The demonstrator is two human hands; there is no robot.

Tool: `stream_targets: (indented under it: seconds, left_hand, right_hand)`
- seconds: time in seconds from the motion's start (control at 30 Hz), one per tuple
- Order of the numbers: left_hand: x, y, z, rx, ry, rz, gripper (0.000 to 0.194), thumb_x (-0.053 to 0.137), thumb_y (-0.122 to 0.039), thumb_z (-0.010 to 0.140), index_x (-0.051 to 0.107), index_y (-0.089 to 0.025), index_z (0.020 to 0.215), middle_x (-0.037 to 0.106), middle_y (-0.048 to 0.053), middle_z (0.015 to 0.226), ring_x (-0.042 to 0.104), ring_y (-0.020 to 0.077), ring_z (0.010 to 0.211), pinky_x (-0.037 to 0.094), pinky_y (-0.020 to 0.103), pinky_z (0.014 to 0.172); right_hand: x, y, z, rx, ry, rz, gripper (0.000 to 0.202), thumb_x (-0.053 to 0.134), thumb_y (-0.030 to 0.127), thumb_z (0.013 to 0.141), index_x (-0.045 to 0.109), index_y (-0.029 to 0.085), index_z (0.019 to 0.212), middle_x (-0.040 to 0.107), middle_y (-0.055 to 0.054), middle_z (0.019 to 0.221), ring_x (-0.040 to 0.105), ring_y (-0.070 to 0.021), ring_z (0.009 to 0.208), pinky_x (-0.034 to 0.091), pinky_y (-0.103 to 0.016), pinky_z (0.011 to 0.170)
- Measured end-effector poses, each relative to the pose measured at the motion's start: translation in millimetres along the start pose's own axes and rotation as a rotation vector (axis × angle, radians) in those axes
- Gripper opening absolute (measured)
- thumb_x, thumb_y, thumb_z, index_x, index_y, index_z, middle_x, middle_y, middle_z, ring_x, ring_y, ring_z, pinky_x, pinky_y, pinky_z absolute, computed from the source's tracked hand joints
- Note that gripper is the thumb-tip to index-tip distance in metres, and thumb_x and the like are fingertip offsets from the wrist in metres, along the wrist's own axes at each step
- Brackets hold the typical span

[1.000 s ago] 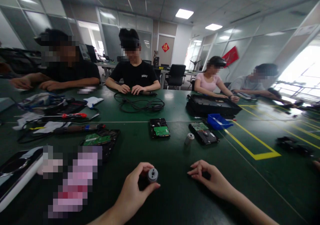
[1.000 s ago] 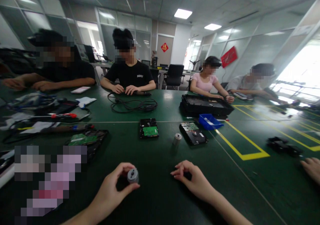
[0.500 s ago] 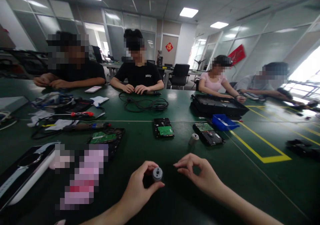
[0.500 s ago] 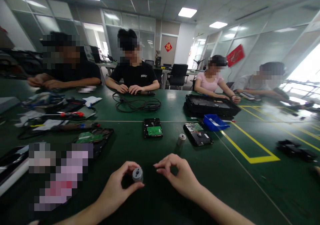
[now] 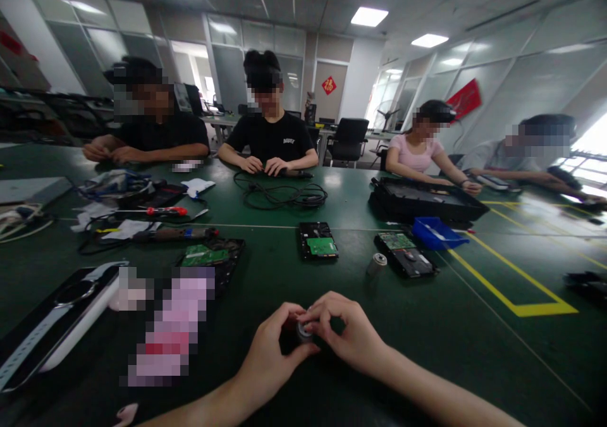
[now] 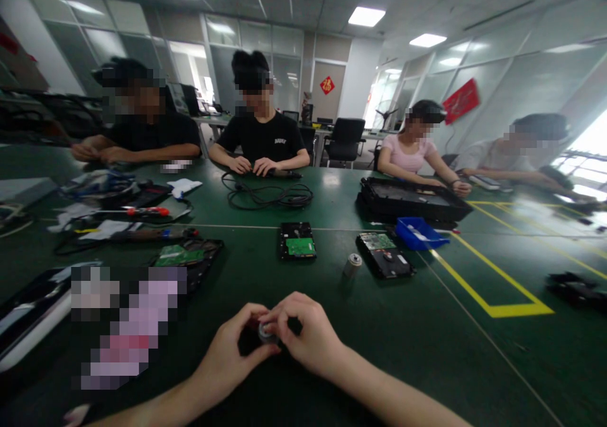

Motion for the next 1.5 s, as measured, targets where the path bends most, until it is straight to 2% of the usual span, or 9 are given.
stream_targets:
  seconds: [0.27,0.4,0.6,0.7,0.83,0.97,1.17,1.3,1.5]
  left_hand:
    - [0.2,-2.8,-0.4,0.013,0.015,-0.001,0.032,0.079,-0.019,0.07,0.06,-0.022,0.096,0.07,-0.001,0.089,0.065,0.0197,0.083,0.051,0.031,0.077]
    - [-0.7,-3.0,-0.8,0.01,0.016,0.006,0.03,0.077,-0.019,0.072,0.059,-0.022,0.096,0.069,-0.001,0.09,0.065,0.0197,0.084,0.051,0.03,0.076]
    - [0.1,-2.7,-0.9,0.017,0.02,-0.005,0.03,0.076,-0.018,0.072,0.059,-0.023,0.097,0.069,0.0,0.091,0.065,0.0196,0.084,0.052,0.031,0.077]
    - [-0.7,-4.0,-0.6,0.019,0.011,0.018,0.031,0.079,-0.019,0.07,0.06,-0.022,0.095,0.069,-0.001,0.089,0.065,0.0194,0.082,0.051,0.031,0.075]
    - [-1.8,-5.8,0.0,0.039,0.006,0.028,0.032,0.081,-0.02,0.07,0.061,-0.022,0.095,0.069,0.0,0.089,0.065,0.0194,0.081,0.051,0.031,0.076]
    - [-2.3,-4.6,0.5,0.033,0.013,0.025,0.031,0.08,-0.022,0.071,0.061,-0.022,0.096,0.07,0.0,0.09,0.066,0.0207,0.083,0.052,0.033,0.078]
    - [-1.6,-4.6,-0.1,0.014,0.036,0.028,0.03,0.079,-0.026,0.072,0.061,-0.022,0.095,0.07,0.001,0.091,0.067,0.0219,0.084,0.054,0.036,0.079]
    - [-1.0,-4.0,-0.2,0.02,0.048,0.028,0.03,0.079,-0.026,0.073,0.06,-0.022,0.097,0.07,0.001,0.093,0.066,0.0215,0.086,0.053,0.035,0.079]
    - [-1.5,-4.0,-0.2,0.022,0.034,0.024,0.031,0.08,-0.024,0.072,0.06,-0.022,0.096,0.069,0.0,0.092,0.066,0.0211,0.086,0.052,0.034,0.079]
  right_hand:
    - [-22.2,-2.4,-2.4,0.118,-0.157,0.021,0.021,0.064,0.026,0.086,0.046,0.021,0.076,0.064,0.0,0.074,0.064,-0.015,0.07,0.052,-0.026,0.066]
    - [-10.2,4.4,-1.6,0.066,-0.04,0.025,0.024,0.07,0.022,0.081,0.046,0.022,0.077,0.072,-0.003,0.09,0.067,-0.018,0.084,0.051,-0.032,0.079]
    - [1.4,-2.0,0.4,0.067,-0.072,0.004,0.035,0.07,0.018,0.081,0.04,0.021,0.062,0.072,-0.002,0.078,0.066,-0.0179,0.077,0.05,-0.032,0.074]
    - [-16.1,5.4,4.9,0.045,-0.135,0.12,0.041,0.067,0.019,0.083,0.033,0.022,0.06,0.072,-0.004,0.08,0.068,-0.0178,0.077,0.052,-0.031,0.072]
    - [-69.4,6.2,-7.4,0.06,-0.217,0.107,0.042,0.07,0.023,0.082,0.032,0.023,0.063,0.074,-0.006,0.08,0.07,-0.0202,0.08,0.054,-0.033,0.072]
    - [-99.4,-30.8,-50.7,0.253,-0.151,0.012,0.043,0.07,0.029,0.083,0.034,0.023,0.059,0.074,-0.009,0.081,0.07,-0.023,0.088,0.055,-0.036,0.076]
    - [-99.4,-68.2,-96.8,0.337,-0.109,-0.119,0.041,0.067,0.034,0.084,0.04,0.022,0.055,0.074,-0.01,0.086,0.068,-0.0251,0.099,0.054,-0.042,0.084]
    - [-98.3,-72.2,-98.7,0.315,-0.084,-0.15,0.037,0.073,0.031,0.079,0.044,0.021,0.057,0.074,-0.01,0.099,0.064,-0.0265,0.107,0.052,-0.046,0.09]
    - [-95.8,-60.1,-84.9,0.292,-0.137,-0.136,0.044,0.068,0.027,0.083,0.036,0.022,0.053,0.075,-0.007,0.084,0.069,-0.0241,0.094,0.055,-0.04,0.08]
Point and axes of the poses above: each hand's wrist, its own z-axis towards the middle knuckle, its own x-axis out of the palm, y = z × x, the point moved 9 cm from there along z, towards the middle knuckle
